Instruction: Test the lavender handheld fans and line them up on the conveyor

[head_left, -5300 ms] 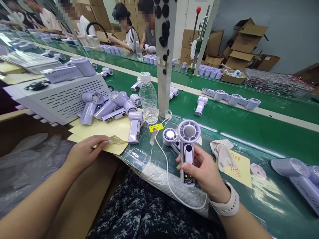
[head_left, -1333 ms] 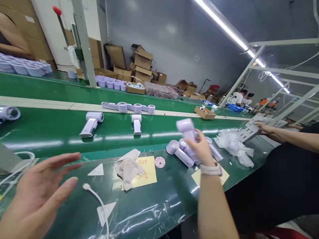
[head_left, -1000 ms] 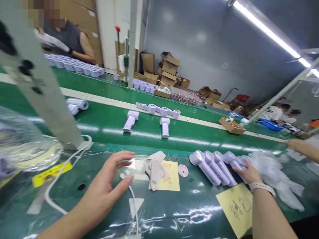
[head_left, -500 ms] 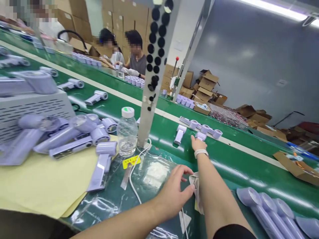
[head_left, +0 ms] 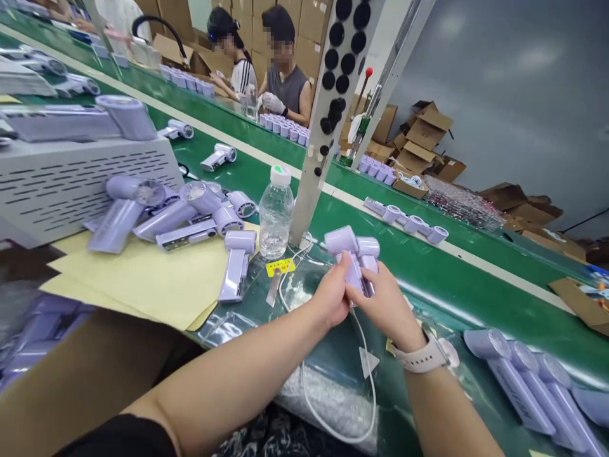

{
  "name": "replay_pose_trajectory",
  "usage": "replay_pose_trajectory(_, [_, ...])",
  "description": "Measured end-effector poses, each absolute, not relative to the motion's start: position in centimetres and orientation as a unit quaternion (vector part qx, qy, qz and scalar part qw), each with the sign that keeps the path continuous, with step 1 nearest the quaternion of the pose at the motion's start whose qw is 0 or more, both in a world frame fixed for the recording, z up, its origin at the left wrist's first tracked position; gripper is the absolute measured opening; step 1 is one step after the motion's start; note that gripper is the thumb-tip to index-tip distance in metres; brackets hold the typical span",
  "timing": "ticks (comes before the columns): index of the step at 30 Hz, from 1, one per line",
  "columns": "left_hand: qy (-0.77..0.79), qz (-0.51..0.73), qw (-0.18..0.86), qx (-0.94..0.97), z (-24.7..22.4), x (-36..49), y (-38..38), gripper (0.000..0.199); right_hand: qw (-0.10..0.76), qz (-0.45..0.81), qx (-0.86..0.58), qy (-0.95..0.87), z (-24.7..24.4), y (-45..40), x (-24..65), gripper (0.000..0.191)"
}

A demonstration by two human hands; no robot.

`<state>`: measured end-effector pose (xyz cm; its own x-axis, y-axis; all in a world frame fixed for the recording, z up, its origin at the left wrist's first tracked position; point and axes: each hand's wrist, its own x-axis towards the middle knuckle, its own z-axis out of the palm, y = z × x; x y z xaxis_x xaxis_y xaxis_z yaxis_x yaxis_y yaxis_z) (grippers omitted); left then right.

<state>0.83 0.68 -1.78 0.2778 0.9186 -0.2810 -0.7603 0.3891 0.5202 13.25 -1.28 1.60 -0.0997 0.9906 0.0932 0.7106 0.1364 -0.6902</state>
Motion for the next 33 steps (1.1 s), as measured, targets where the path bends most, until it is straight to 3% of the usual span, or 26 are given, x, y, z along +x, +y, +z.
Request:
replay_pose_trajectory(5, [0.238, 0.481, 0.826, 0.170, -0.7, -0.4, 0.2, 0.036, 0.419, 0.326, -0.585, -0.613, 0.0, -3.9, 14.4, 0.047])
replay_pose_trajectory(9, [0.216, 0.531, 0.797, 0.192, -0.1, -1.7, 0.9, 0.025, 0.417, 0.344, -0.571, -0.617, -2.4, -5.1, 11.6, 0.021])
replay_pose_trajectory(13, [0.174, 0.592, 0.750, 0.237, 0.0, -2.5, 1.6, 0.051, 0.378, 0.442, -0.510, -0.634, -2.7, -6.9, 10.0, 0.013])
replay_pose_trajectory(16, [0.154, 0.612, 0.723, 0.279, 0.0, -2.5, 1.5, 0.068, 0.390, 0.497, -0.475, -0.613, -2.3, -7.4, 10.3, 0.025])
replay_pose_trajectory(28, [0.156, 0.644, 0.677, 0.321, 0.3, -1.6, 0.0, 0.069, 0.497, 0.512, -0.501, -0.491, -2.9, -9.1, 9.0, 0.048])
replay_pose_trajectory(33, [0.147, 0.648, 0.688, 0.292, 0.5, -1.6, -0.3, 0.071, 0.490, 0.424, -0.442, -0.620, -1.9, -8.7, 9.8, 0.038])
